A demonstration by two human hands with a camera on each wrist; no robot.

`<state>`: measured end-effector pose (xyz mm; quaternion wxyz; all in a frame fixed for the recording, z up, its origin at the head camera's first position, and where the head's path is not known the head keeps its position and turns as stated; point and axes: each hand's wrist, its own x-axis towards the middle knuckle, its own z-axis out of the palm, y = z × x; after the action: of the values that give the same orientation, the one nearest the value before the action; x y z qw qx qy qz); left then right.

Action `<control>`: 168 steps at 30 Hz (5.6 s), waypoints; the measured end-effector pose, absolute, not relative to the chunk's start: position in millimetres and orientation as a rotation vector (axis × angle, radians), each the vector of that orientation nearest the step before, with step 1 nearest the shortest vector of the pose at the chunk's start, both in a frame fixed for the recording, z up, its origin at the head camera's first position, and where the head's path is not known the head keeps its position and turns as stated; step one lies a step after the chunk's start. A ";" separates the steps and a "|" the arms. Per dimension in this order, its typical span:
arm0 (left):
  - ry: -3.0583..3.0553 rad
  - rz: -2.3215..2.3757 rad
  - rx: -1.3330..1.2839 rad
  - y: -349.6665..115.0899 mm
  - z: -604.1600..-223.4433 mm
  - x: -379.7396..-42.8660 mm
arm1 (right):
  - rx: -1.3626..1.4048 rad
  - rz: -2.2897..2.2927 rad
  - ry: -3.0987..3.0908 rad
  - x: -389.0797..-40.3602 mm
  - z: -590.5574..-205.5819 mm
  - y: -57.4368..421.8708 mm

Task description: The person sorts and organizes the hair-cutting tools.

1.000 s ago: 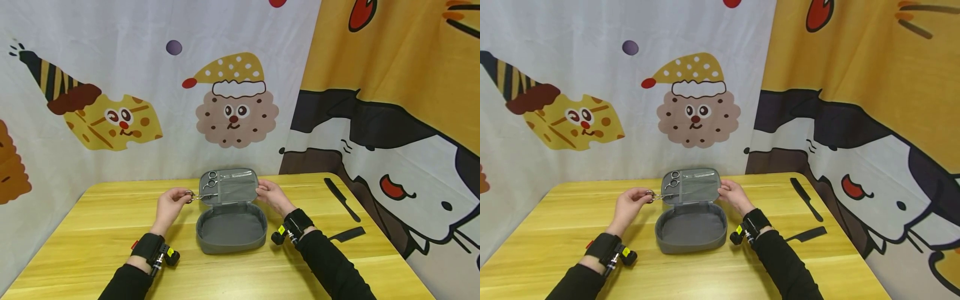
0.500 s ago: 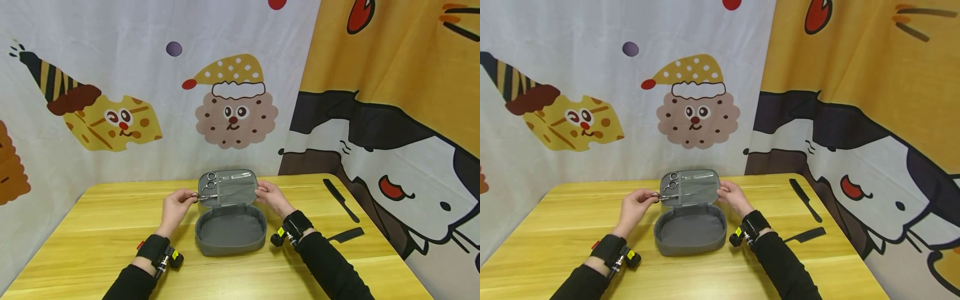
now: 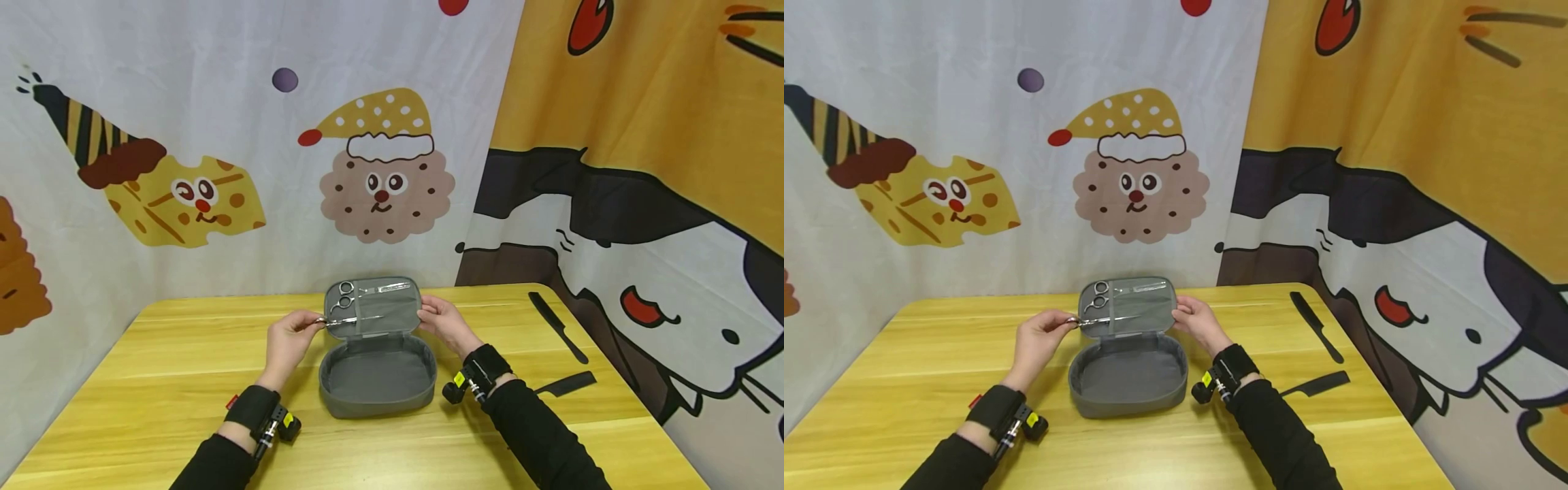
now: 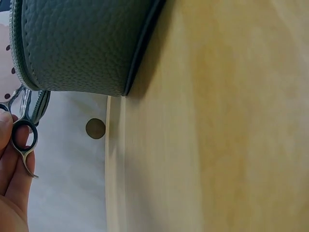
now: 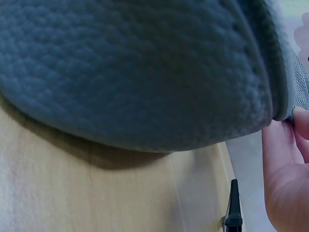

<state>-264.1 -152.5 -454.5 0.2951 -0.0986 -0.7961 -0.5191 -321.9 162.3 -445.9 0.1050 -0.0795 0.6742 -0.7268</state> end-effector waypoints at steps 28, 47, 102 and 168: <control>-2.127 -1.202 -0.413 -153.2 -448.0 -260.7 | -0.247 -2.171 2.024 -320.6 -448.0 162.2; -2.172 -1.059 -0.400 -139.5 -441.3 -259.9 | -0.232 -2.140 2.081 -316.9 -446.5 160.1; -2.332 -0.946 -0.208 -99.7 -427.7 -262.5 | -0.211 -2.169 2.088 -315.7 -449.6 156.5; -2.602 -1.654 -0.108 -144.6 -436.9 -259.8 | -0.208 -2.149 2.100 -314.3 -452.1 157.5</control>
<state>-259.8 -144.6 -436.9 0.0284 -0.0349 -0.8430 -0.5360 -314.3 157.5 -452.1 0.0648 -0.0688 0.6958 -0.7120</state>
